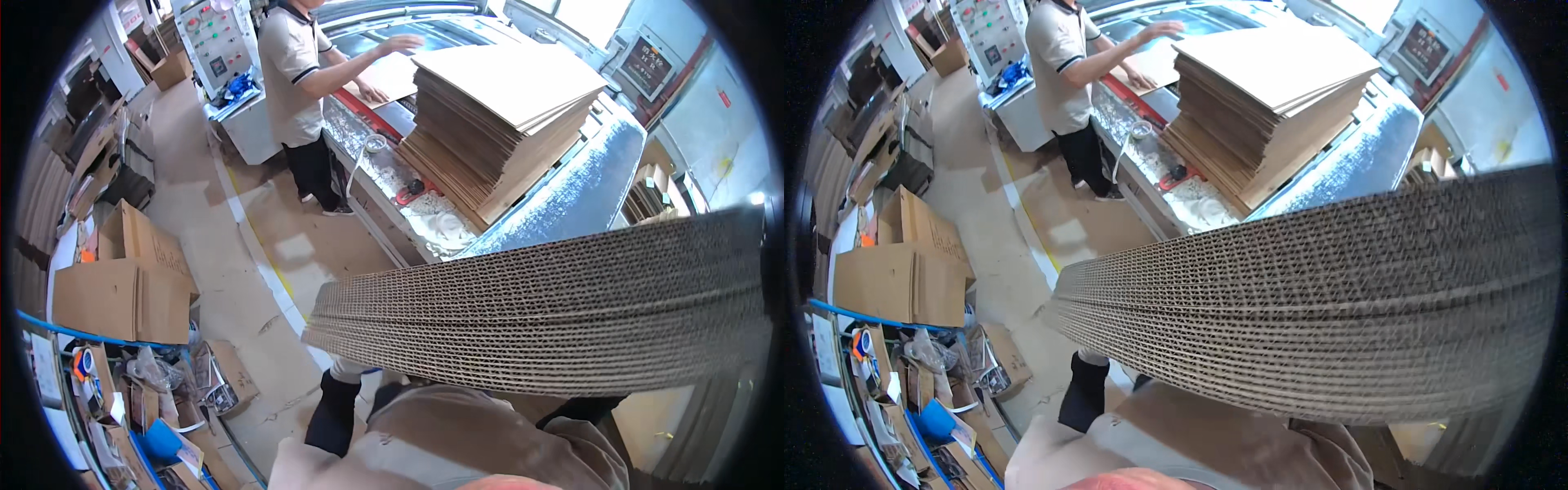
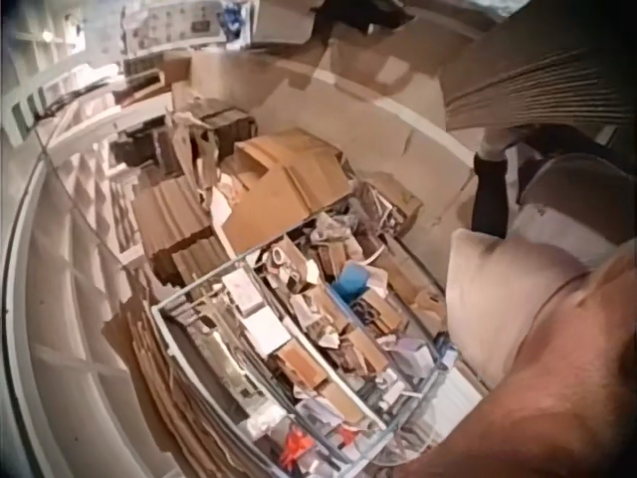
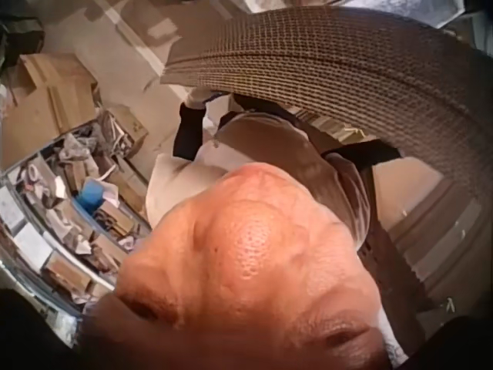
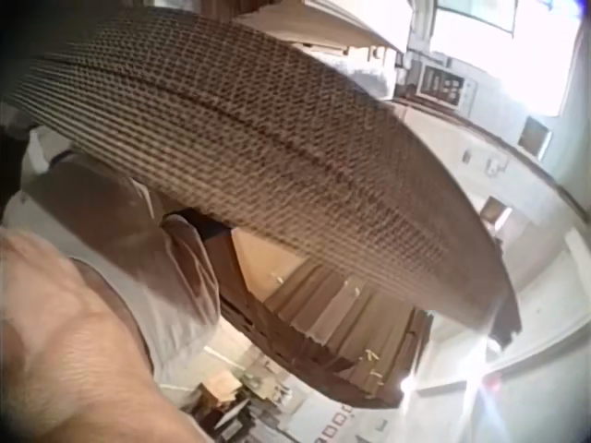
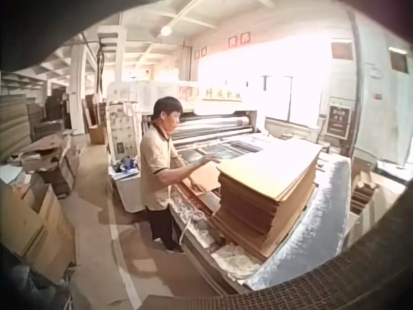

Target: Stacking large sheets of corrugated cardboard and clearing waste strips from the floor.

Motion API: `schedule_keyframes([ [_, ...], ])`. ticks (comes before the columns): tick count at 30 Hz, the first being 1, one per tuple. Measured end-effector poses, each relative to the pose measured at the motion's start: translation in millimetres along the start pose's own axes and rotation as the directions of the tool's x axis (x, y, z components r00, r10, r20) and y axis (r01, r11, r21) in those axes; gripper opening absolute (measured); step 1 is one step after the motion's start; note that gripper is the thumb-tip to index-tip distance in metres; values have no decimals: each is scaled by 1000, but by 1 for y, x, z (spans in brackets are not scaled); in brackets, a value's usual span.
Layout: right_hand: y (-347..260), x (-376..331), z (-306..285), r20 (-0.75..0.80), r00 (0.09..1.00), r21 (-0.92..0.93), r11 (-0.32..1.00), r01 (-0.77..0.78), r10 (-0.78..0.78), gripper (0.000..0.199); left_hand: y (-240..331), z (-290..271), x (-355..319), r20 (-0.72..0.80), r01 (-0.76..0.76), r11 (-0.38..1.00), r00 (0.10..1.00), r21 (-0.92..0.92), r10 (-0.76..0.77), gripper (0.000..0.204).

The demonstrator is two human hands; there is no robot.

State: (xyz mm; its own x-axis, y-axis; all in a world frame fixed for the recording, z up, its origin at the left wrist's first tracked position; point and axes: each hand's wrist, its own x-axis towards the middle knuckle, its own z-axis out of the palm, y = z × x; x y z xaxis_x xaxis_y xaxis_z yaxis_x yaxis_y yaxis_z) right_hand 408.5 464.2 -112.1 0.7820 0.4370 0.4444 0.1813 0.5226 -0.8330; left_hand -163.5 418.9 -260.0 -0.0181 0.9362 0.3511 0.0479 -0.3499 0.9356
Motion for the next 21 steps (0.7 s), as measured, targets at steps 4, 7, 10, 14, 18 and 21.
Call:
schedule_keyframes([
  [4,-2,-4,16,-36,999,-90,996,-20,16,47,-8,-6,60,44,121,976,992,-179,-115,48],
  [7,-9,-5,25,-75,997,-168,985,-44,32,48,-17,-11,97,107,192,944,980,-269,-169,48],
  [10,-10,-12,43,-113,993,-223,974,-48,23,48,-33,-25,143,174,241,911,966,-335,-191,48],
  [14,-27,-29,58,-171,985,-315,947,-65,11,49,-65,-38,203,296,323,847,932,-422,-207,49],
  [18,-49,-43,89,-215,977,-411,908,-86,-5,49,-93,-53,269,447,417,772,873,-480,-194,49],
  [21,-68,-48,123,-226,974,-464,881,-97,-12,50,-107,-70,318,541,478,717,824,-508,-167,49],
])
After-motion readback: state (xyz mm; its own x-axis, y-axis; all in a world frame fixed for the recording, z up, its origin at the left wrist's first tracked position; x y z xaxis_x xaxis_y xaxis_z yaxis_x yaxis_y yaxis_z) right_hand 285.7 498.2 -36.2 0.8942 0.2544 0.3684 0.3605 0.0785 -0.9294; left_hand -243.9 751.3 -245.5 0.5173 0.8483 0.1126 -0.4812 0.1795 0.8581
